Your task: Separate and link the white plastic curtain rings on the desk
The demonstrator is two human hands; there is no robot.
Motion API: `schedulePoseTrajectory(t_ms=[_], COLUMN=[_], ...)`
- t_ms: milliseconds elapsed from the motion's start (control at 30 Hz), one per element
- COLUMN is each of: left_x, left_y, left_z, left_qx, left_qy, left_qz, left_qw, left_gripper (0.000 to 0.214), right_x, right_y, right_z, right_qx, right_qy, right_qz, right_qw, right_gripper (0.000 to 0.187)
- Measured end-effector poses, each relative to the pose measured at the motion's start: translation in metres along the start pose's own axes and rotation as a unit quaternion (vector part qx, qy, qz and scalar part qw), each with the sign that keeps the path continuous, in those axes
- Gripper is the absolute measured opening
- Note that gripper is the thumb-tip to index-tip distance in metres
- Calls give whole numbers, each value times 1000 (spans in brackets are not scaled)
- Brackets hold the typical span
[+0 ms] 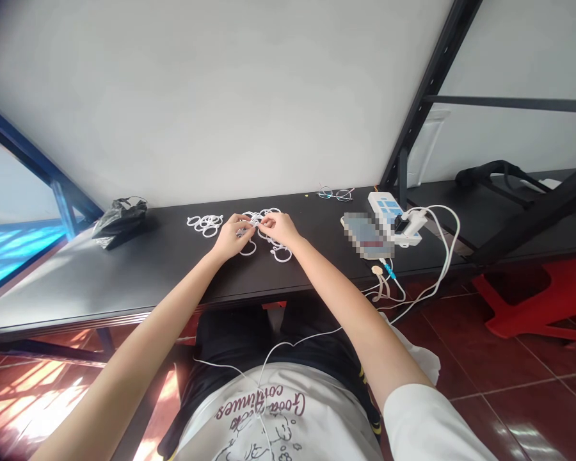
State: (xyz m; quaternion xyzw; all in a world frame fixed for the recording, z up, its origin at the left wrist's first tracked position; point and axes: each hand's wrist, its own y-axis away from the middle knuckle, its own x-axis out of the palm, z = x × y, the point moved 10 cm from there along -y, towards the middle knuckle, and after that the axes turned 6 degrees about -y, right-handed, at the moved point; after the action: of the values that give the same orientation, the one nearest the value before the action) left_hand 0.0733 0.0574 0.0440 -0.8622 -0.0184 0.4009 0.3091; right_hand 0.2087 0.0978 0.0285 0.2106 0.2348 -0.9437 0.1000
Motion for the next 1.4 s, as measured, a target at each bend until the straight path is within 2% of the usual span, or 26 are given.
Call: schedulePoseTrajectory(t_ms=[367,533,733,900,1200,1400], left_x=[1,-2,-3,-5,-7,-8], left_y=[-1,0,-1,0,-2,-1], left_z=[-9,-12,-16,-23,-11,-5], left_qx=[25,29,47,71,26,3], left_qy=[62,100,103,108,46,30], left_qz=[15,5,2,-4,-24,-43], left_qw=[998,995,994,992,998,999], left_gripper=[21,21,22,21,17,13], right_x=[-2,-2,-2,-8,-17,-19], right_y=[2,2,0,2,1,2], right_z=[12,14,7,15,6,11], right_qx=[-46,-66,-51,-81,-40,-60], right_qy=[13,1,13,54,28,30], right_qz=[-26,-36,-35,-68,-109,-114], right_qw=[999,997,998,993,993,991], right_gripper=[16,26,21,15,10,9])
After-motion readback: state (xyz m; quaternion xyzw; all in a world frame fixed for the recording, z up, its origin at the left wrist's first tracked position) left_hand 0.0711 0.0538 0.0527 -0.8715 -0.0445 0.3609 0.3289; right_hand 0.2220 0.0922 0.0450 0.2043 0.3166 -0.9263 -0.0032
